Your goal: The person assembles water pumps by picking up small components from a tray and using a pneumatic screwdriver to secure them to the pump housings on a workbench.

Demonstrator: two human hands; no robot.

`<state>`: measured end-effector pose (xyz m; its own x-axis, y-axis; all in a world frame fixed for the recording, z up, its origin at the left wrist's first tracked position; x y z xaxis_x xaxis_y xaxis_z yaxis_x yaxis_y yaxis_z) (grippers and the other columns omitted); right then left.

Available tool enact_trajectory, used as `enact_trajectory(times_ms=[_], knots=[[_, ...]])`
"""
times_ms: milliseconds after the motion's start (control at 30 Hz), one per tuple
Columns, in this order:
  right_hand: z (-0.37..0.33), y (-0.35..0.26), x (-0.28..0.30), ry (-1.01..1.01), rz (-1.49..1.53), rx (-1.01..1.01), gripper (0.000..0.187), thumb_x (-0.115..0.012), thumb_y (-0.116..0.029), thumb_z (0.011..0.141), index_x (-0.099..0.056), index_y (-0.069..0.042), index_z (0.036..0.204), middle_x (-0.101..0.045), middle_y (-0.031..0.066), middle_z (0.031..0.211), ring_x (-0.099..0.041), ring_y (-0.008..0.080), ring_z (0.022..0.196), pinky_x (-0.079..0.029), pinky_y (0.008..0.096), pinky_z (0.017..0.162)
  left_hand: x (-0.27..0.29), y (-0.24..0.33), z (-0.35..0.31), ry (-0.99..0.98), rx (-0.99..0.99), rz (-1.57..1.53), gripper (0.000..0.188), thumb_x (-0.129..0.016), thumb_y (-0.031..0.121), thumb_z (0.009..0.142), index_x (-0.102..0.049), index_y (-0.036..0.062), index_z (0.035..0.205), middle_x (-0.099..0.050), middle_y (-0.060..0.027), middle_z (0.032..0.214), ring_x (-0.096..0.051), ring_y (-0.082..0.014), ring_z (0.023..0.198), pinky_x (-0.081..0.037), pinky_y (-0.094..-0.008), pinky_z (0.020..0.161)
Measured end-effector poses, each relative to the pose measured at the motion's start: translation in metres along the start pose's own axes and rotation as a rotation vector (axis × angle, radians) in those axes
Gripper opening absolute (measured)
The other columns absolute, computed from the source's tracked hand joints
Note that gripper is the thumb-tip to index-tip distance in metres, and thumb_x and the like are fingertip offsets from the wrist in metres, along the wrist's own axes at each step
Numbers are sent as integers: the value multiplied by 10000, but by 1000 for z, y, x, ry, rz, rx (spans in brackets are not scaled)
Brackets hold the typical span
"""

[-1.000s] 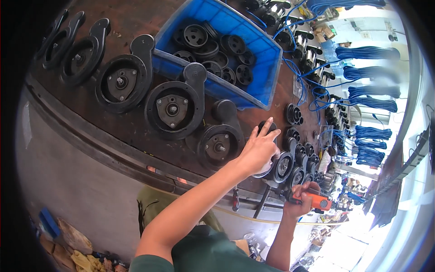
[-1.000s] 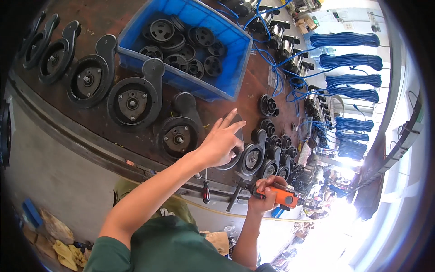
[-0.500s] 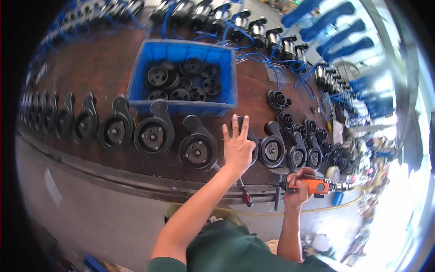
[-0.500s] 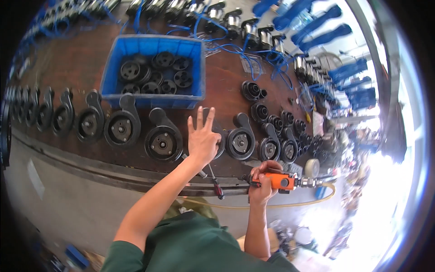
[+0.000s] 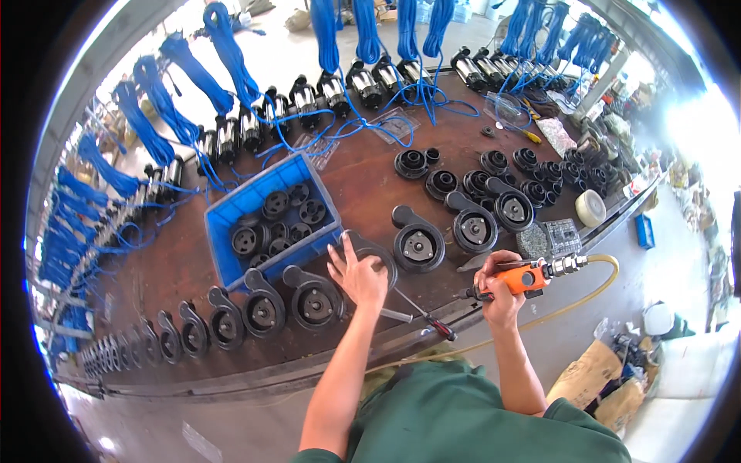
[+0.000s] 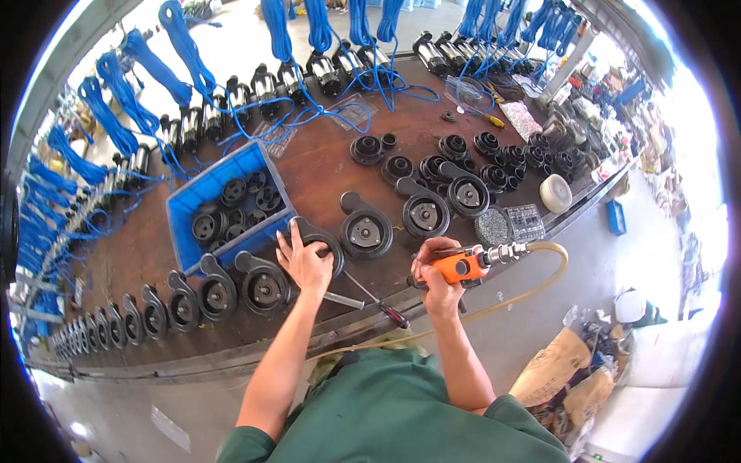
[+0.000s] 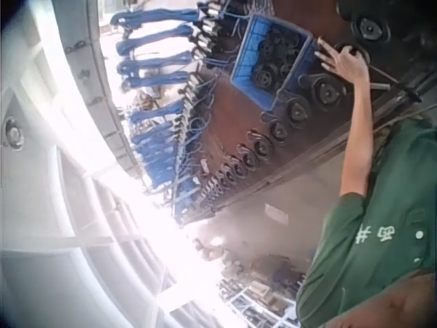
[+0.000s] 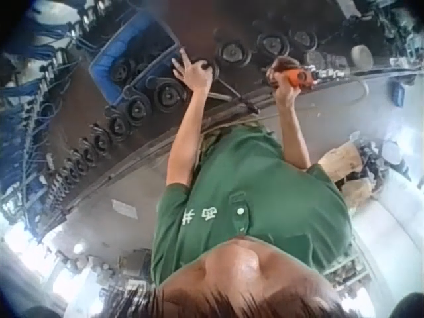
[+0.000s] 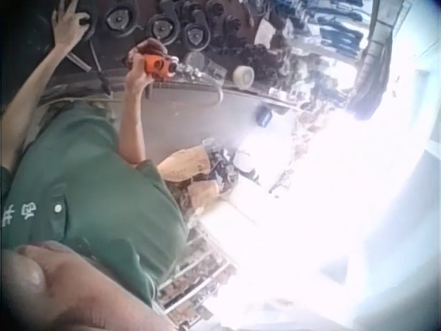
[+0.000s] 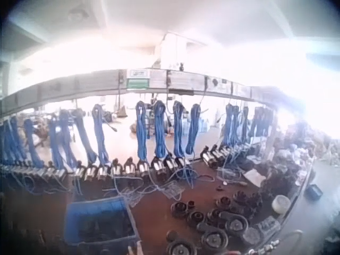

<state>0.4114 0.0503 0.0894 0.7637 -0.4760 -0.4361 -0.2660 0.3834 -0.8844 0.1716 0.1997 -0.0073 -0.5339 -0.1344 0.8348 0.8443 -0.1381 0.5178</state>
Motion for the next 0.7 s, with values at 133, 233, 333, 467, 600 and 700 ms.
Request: enact_trajectory(times_ms=[133,233,333,467,600,700], knots=[[0,-3,17,61,61,12,363,-542,68,783,-553,12,1142,-613,112,916,-578,157,662,-507,294,621,-1,10,-6,34,44,34,159,-858,231,682,-824,203,835,-327,-60,1654,-230,-449,1506,-184,-570,1218],[-4,-6,21,34,-24,48,339,-559,101,812,-558,18,1141,-629,96,891,-605,132,687,-518,261,604,-1,9,-7,29,69,56,160,-850,233,692,-829,219,850,-312,-28,1665,-254,-441,1489,-229,-563,1196],[-8,-5,23,7,-51,36,317,-568,103,821,-575,21,1127,-637,87,887,-611,118,707,-526,255,626,-7,9,-6,-5,127,90,153,-835,237,706,-832,228,859,-299,5,1673,-292,-430,1466,-270,-553,1170],[-9,-3,24,0,-40,15,295,-602,81,817,-608,13,1104,-648,85,897,-622,117,724,-534,256,632,-11,5,-5,-8,182,125,155,-824,259,727,-839,236,879,-306,42,1672,-348,-419,1428,-312,-528,1132],[-8,0,29,1,-25,7,305,-613,77,815,-616,5,1112,-651,69,900,-620,114,746,-532,252,632,-11,7,-5,35,198,120,159,-837,293,726,-842,232,873,-352,58,1651,-365,-408,1420,-325,-513,1121],[-6,2,30,5,-20,-5,308,-610,79,815,-615,7,1114,-652,68,901,-619,115,745,-532,252,633,-14,6,-4,24,222,123,154,-833,287,732,-842,228,874,-350,65,1652,-367,-403,1420,-325,-510,1121]])
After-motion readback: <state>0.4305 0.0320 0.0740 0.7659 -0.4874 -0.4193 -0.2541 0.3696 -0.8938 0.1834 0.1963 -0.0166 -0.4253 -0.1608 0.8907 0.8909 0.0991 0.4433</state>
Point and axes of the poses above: each hand's wrist, its own z-axis towards the middle knuckle, its own x-axis out of the back of the hand, y = z × x, the point moved 8 cm from there along z, towards the middle knuckle
